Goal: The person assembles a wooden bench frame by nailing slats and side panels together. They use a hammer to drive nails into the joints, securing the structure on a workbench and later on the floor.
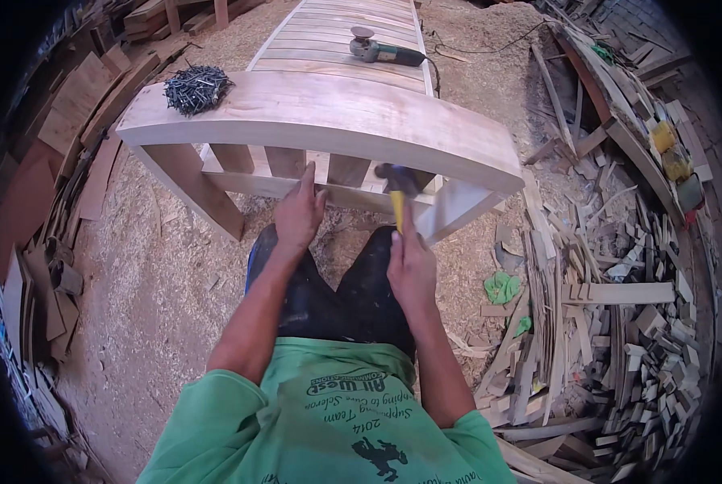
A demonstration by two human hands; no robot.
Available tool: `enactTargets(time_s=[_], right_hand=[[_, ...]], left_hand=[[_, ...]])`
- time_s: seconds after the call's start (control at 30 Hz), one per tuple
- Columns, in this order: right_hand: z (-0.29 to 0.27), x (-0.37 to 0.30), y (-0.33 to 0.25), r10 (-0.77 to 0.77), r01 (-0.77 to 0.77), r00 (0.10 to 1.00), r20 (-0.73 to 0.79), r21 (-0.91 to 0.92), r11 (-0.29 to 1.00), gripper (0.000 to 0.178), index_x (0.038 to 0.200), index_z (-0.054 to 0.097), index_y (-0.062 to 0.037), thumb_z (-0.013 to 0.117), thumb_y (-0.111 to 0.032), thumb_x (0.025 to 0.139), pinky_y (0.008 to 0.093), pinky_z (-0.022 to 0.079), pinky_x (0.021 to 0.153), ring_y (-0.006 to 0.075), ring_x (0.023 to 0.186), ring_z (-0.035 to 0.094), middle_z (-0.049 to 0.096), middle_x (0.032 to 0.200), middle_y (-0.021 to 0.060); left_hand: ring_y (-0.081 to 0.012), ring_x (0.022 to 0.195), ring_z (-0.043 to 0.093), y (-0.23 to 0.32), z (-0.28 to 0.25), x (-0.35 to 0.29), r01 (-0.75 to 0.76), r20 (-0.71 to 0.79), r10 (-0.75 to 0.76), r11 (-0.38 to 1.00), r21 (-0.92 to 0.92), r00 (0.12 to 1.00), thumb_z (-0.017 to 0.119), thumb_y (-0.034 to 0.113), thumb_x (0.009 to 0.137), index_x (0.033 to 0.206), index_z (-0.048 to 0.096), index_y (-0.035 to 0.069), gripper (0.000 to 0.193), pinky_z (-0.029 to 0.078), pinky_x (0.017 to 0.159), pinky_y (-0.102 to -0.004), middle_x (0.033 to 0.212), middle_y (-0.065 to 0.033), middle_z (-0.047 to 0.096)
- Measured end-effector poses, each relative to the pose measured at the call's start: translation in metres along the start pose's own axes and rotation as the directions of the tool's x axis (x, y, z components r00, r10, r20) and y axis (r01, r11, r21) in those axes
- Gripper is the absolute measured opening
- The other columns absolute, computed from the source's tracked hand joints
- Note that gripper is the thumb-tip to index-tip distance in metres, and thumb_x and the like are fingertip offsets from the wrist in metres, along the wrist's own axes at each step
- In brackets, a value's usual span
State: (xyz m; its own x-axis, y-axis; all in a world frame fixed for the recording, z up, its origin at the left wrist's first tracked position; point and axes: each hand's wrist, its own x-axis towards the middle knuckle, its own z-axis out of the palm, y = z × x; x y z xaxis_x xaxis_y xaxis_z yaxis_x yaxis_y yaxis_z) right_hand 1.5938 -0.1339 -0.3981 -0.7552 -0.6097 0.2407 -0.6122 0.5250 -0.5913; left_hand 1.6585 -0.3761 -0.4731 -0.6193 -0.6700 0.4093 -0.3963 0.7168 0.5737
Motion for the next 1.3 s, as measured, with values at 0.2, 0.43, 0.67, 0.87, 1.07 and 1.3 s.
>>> enactTargets(time_s=[0.2,0.43,0.67,0.87,1.07,1.3], right_hand=[[0.004,-0.003,-0.005,-0.123,0.130,0.981,-0.148,0.037,0.991,0.066,0.175,0.034,-0.0198,0.055,-0.017,0.113,0.0580,0.063,0.085,0.0539,0.105,0.074,0.069,0.132,0.0357],[0.011,0.005,0.009,0.029,-0.014,0.996,0.083,-0.171,0.985,0.066,0.175,0.035,-0.0236,0.055,-0.018,0.113,0.0570,0.063,0.081,0.0525,0.102,0.075,0.069,0.132,0.0355],[0.024,0.007,-0.001,-0.014,0.020,0.999,0.035,-0.166,0.986,0.062,0.172,0.040,-0.0108,0.056,-0.018,0.113,0.0587,0.061,0.079,0.0505,0.096,0.074,0.071,0.123,0.0329],[0.026,0.004,-0.002,-0.094,0.089,0.992,-0.089,-0.061,0.994,0.061,0.170,0.043,-0.0098,0.056,-0.011,0.111,0.0557,0.059,0.085,0.0534,0.102,0.072,0.069,0.131,0.0322],[0.010,0.002,-0.021,-0.081,0.090,0.979,-0.188,0.038,0.995,0.062,0.171,0.043,-0.0087,0.058,-0.011,0.110,0.0581,0.057,0.085,0.0526,0.099,0.072,0.072,0.118,0.0336],[0.024,0.018,-0.003,-0.037,0.043,0.997,0.067,-0.093,0.995,0.062,0.168,0.044,-0.0059,0.060,-0.011,0.108,0.0637,0.055,0.079,0.0557,0.086,0.069,0.073,0.099,0.0333]], left_hand=[[-0.0398,0.079,0.077,-0.028,-0.010,0.032,-0.166,0.234,0.118,0.966,0.197,0.965,0.074,0.045,0.102,0.122,0.069,0.018,0.034,0.060,0.069,-0.0552,0.081,-0.0139,0.077],[-0.0418,0.079,0.077,-0.028,-0.011,0.029,-0.133,0.193,0.111,0.986,0.102,0.975,0.074,0.047,0.100,0.107,0.069,0.016,0.032,0.060,0.070,-0.0566,0.080,-0.0168,0.076],[-0.0408,0.084,0.078,-0.031,-0.012,0.041,-0.091,0.273,0.049,0.986,0.143,0.961,0.076,0.045,0.098,0.128,0.073,0.019,0.040,0.060,0.077,-0.0562,0.090,-0.0146,0.080],[-0.0413,0.088,0.078,-0.009,-0.019,0.019,-0.075,0.131,0.075,0.997,-0.006,0.989,0.070,0.043,0.102,0.138,0.071,0.011,0.048,0.060,0.079,-0.0586,0.093,-0.0199,0.079],[-0.0279,0.079,0.076,0.059,-0.166,0.020,-0.262,-0.504,0.155,0.953,-0.150,0.850,0.079,0.015,0.100,0.124,0.076,0.006,0.025,0.059,0.070,-0.0393,0.094,-0.0111,0.080],[-0.0210,0.101,0.073,-0.007,-0.296,0.145,0.040,-0.284,-0.165,0.915,-0.400,0.944,0.084,0.036,0.099,0.132,0.078,-0.002,0.051,0.056,0.095,-0.0377,0.109,-0.0135,0.080]])
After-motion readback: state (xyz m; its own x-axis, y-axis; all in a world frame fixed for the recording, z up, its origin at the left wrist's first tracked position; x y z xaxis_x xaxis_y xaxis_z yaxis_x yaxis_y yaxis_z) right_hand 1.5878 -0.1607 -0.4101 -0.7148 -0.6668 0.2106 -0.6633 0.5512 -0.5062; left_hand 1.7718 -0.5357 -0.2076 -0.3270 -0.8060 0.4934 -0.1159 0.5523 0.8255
